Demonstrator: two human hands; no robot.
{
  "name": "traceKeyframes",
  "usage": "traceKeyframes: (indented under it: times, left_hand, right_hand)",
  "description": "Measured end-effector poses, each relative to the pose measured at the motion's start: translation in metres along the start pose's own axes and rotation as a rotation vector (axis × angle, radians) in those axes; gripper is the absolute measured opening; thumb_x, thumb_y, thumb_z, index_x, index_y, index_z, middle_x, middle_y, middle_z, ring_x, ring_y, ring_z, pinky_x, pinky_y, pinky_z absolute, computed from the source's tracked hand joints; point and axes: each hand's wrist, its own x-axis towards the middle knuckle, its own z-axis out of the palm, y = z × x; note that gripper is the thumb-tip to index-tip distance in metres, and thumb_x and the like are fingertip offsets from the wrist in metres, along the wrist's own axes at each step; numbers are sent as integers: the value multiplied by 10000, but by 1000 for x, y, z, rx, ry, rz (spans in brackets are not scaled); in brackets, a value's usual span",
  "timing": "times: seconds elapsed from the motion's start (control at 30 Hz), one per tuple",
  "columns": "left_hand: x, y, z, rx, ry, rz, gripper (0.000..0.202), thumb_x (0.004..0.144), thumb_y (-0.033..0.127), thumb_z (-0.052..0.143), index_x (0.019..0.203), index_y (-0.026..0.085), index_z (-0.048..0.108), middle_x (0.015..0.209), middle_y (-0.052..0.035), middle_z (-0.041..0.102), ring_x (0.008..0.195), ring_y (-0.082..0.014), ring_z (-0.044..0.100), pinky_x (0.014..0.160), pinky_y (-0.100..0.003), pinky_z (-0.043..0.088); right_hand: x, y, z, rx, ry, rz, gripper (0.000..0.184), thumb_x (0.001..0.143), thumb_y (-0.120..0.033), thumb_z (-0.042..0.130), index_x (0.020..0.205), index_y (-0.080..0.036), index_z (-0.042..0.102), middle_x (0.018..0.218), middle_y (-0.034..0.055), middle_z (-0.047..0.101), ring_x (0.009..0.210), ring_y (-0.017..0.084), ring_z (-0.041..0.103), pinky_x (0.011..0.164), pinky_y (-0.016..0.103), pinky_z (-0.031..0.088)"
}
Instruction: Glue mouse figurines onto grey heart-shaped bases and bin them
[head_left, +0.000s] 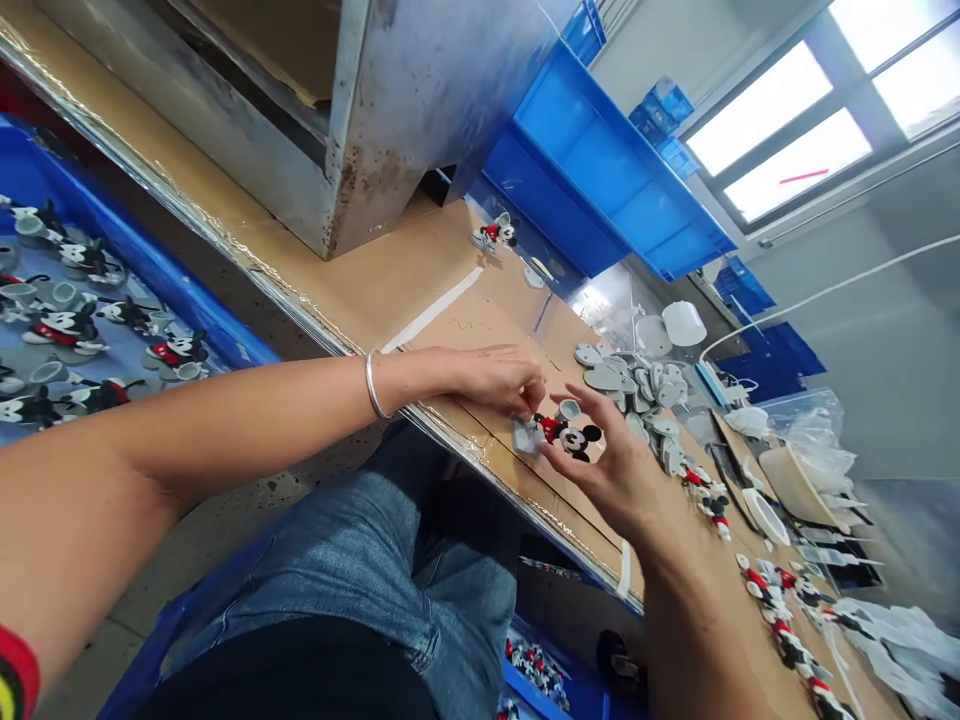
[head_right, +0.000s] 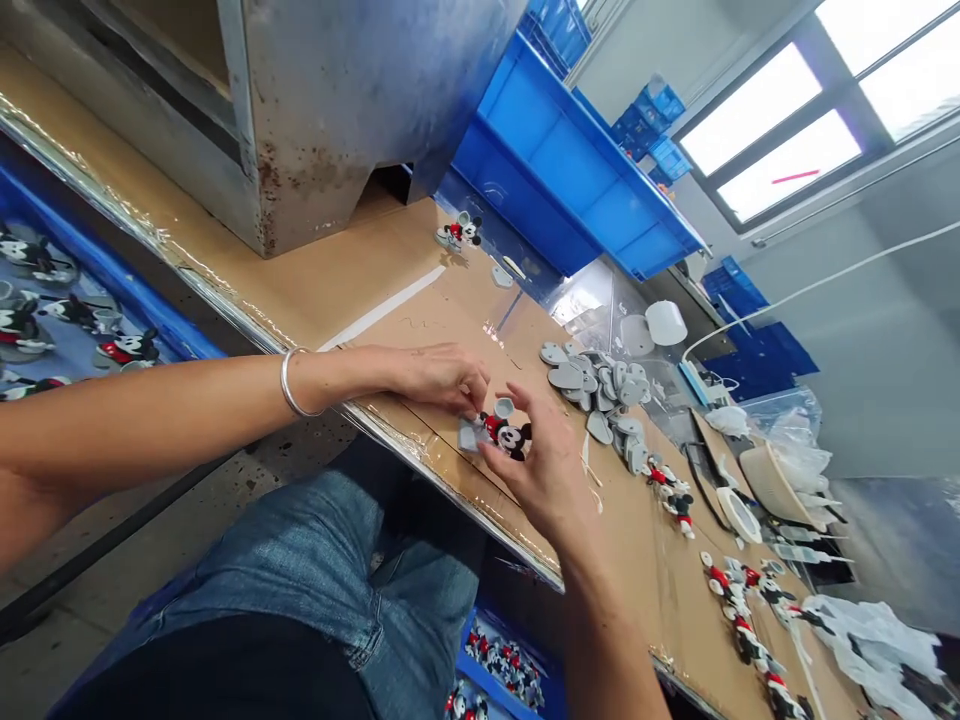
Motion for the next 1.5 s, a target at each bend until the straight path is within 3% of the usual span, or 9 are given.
traceKeyframes:
  times: [0.13, 0.3, 0.47, 0.57, 0.7, 0.83, 0.97, 1.3, 1.5]
  left_hand:
    - [0, 6, -3, 35, -15, 0, 109, 808, 73, 682, 719, 136, 679, 652, 28, 617, 622, -126, 545, 599, -250, 391]
    - [1, 6, -1, 76, -24, -24, 120, 826, 98, 694, 720, 137, 655, 641, 42, 598, 628, -124, 563, 623, -258, 441]
    - [1, 8, -4, 104, -31, -85, 91, 835, 135, 704, 747, 136, 683, 609, 50, 613, 580, -116, 571, 574, -241, 437]
    - [-11, 20, 3, 175, 54, -163, 97, 829, 106, 665, 753, 136, 717, 609, 7, 651, 602, -159, 604, 556, -272, 418]
    - [-41, 50, 37, 313, 253, -204, 159, 875, 75, 590, 938, 101, 734, 900, -100, 743, 879, -257, 662, 755, -376, 481]
    - [-60, 74, 77, 415, 418, -152, 242, 966, 236, 550, 1048, 73, 708, 1164, -132, 698, 1108, -305, 596, 1025, -512, 406]
    - [-61, 76, 98, 484, 540, -130, 332, 968, 293, 557, 1106, 20, 687, 1226, -183, 669, 1155, -313, 581, 1069, -521, 379]
    - [-58, 71, 106, 525, 692, -105, 241, 934, 146, 523, 937, 107, 761, 1042, -153, 736, 1010, -274, 655, 1005, -489, 407]
    - [-57, 72, 108, 503, 726, -109, 238, 925, 149, 531, 920, 122, 768, 1034, -165, 735, 980, -273, 656, 963, -497, 419]
  right_hand:
    - [-3, -2, 23, -31, 145, 160, 281, 805, -428, 623, 994, -237, 705, 921, 56, 727, 768, 236, 634, 684, 334, 443]
    - [2, -13, 29, -76, 189, 228, 206, 751, -396, 642, 765, -212, 732, 732, 47, 679, 621, 200, 559, 622, 314, 380]
    - [7, -15, 28, -58, 198, 299, 259, 723, -403, 648, 826, -210, 786, 695, 52, 687, 604, 200, 562, 616, 314, 390]
    - [9, -11, 27, -18, 167, 315, 293, 702, -425, 662, 842, -210, 804, 704, 62, 715, 671, 226, 609, 627, 317, 417]
    - [13, -9, 23, 22, 112, 324, 319, 680, -456, 671, 816, -204, 811, 672, 55, 732, 631, 218, 620, 578, 306, 428]
    - [16, -11, 19, 22, 69, 318, 340, 666, -467, 688, 801, -181, 813, 651, 54, 732, 582, 202, 613, 535, 296, 420]
    - [15, -12, 21, -18, 71, 329, 360, 661, -477, 700, 813, -170, 811, 649, 58, 729, 581, 204, 613, 528, 296, 406]
    - [5, -16, 28, -91, 153, 329, 342, 662, -468, 718, 838, -189, 804, 798, 75, 761, 763, 249, 660, 660, 329, 452]
    - [6, -17, 26, -41, 148, 415, 340, 636, -438, 763, 852, -179, 803, 701, 38, 733, 621, 193, 599, 535, 286, 404]
